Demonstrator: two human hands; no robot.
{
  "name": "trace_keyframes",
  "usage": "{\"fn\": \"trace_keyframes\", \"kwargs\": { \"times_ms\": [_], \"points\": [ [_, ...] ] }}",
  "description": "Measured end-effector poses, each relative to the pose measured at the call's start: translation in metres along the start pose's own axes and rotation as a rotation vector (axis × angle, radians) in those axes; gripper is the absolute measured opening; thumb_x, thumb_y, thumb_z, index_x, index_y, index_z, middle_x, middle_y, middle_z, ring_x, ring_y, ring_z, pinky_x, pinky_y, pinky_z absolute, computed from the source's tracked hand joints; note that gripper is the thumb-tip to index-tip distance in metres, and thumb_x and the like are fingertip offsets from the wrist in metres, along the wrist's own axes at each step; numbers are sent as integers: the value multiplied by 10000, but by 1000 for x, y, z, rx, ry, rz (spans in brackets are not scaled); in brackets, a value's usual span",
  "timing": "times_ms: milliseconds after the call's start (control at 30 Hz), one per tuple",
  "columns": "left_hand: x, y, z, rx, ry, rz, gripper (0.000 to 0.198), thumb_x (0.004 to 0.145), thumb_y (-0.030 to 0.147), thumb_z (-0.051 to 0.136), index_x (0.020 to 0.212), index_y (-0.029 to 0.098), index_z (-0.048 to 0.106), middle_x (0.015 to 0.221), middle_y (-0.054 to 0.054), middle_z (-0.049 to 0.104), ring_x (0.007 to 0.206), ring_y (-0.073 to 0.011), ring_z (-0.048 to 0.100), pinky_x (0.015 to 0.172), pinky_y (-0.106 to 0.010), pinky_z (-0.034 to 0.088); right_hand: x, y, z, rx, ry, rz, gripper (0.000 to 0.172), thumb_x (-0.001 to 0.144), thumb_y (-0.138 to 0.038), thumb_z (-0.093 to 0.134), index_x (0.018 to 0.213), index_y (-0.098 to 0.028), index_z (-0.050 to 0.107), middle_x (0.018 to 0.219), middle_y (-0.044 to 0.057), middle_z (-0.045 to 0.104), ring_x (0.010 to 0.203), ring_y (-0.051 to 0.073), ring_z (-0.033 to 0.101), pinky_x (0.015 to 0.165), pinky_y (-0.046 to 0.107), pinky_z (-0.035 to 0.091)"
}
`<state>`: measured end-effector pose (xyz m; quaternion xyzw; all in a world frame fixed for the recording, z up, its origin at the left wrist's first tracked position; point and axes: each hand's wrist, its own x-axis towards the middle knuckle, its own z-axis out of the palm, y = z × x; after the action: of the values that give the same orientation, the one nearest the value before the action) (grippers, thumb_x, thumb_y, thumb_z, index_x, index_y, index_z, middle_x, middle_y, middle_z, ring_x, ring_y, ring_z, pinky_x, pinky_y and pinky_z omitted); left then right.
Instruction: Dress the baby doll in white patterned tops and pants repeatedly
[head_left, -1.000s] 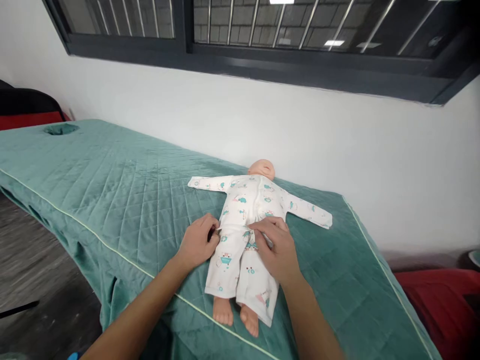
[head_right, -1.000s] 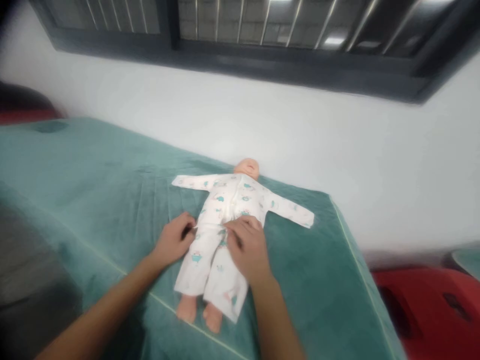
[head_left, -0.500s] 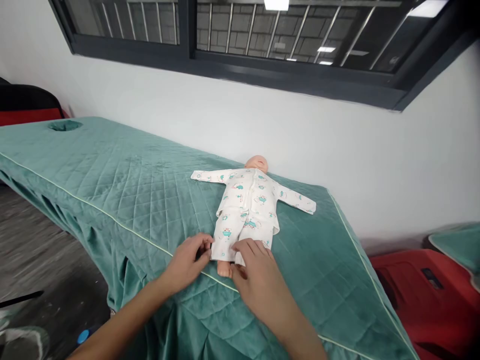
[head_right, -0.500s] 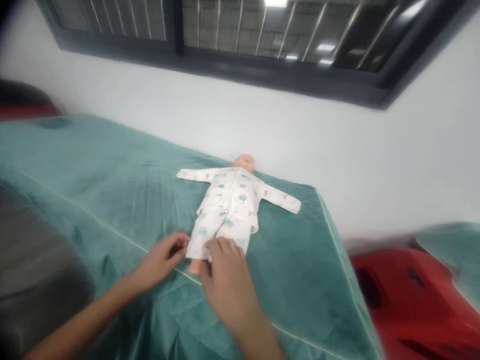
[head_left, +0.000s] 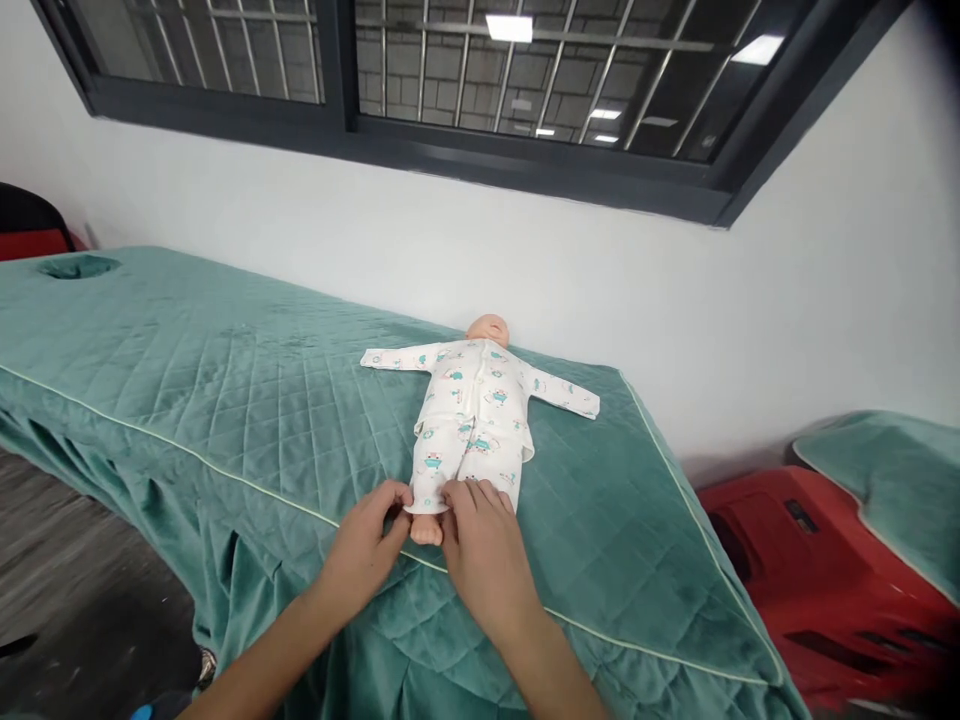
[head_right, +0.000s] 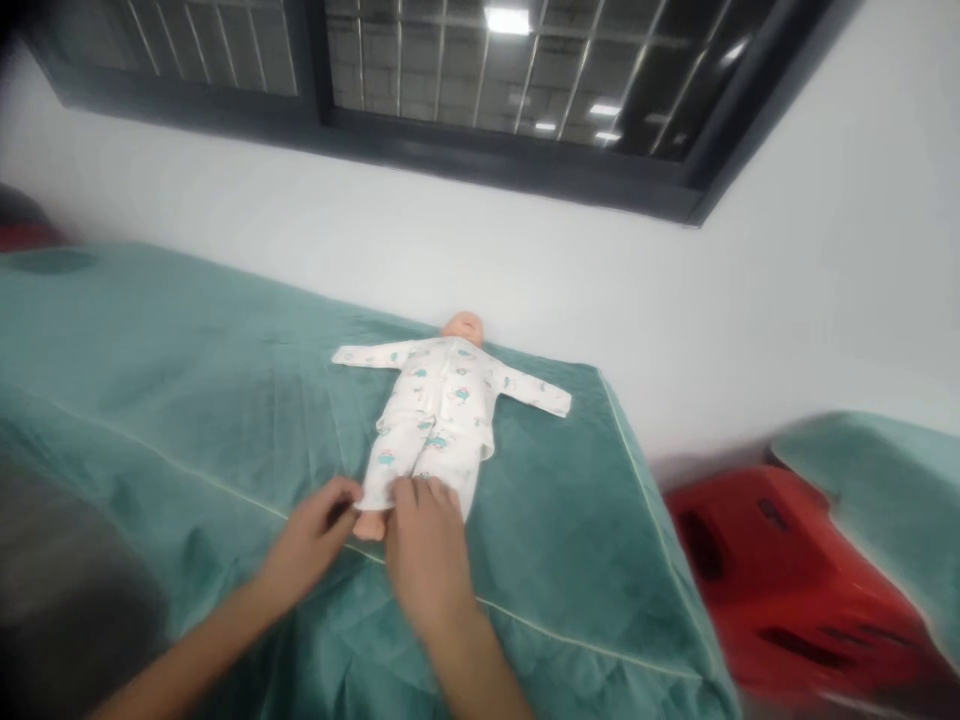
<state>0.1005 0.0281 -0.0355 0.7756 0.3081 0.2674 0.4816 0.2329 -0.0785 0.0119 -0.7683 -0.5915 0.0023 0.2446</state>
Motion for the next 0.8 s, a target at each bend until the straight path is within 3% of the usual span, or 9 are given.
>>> {"fn": "trace_keyframes", "kwargs": {
  "times_ms": [167,400,533,633,800],
  "points": [
    [-13,10,-8,-77,59,-18,125,877,271,483,905,207,587,891,-3,643,859,-186,579,782,-294,419,-6,-2,-16,86,70,-126,135,911,-91,498,948,-209,552,928,33,615,908,224,513,808,366,380],
    [-20,-11,-2,-19,39,-50,162,902,254,447,959,204,591,932,-28,648,905,-200,601,854,-345,459,-19,8,-7,48,-28,-139,155,944,-114,468,1013,-202,575,982,48,635,948,232,513,859,399,394],
    [-24,-10,3,162,44,125,225,906,233,464,1094,213,586,1108,-79,588,1002,-218,593,899,-391,492,-23,9,-11,103,-41,-115,199,953,-110,455,1070,-210,580,1031,45,638,1005,229,517,906,411,406],
    [-29,-1,8,336,63,302,422,874,194,532,1292,252,514,1273,-110,502,1147,-256,540,968,-442,485,-26,9,-17,162,-24,-84,264,945,-91,452,1141,-221,572,1103,54,628,1072,230,517,945,415,417],
    [-26,10,14,569,75,455,496,879,273,613,1358,280,481,1243,-115,530,1143,-298,533,930,-483,505,-37,18,-15,172,57,-38,285,937,-141,508,1207,-221,553,1208,82,599,1168,248,501,996,439,438]
  ]
}}
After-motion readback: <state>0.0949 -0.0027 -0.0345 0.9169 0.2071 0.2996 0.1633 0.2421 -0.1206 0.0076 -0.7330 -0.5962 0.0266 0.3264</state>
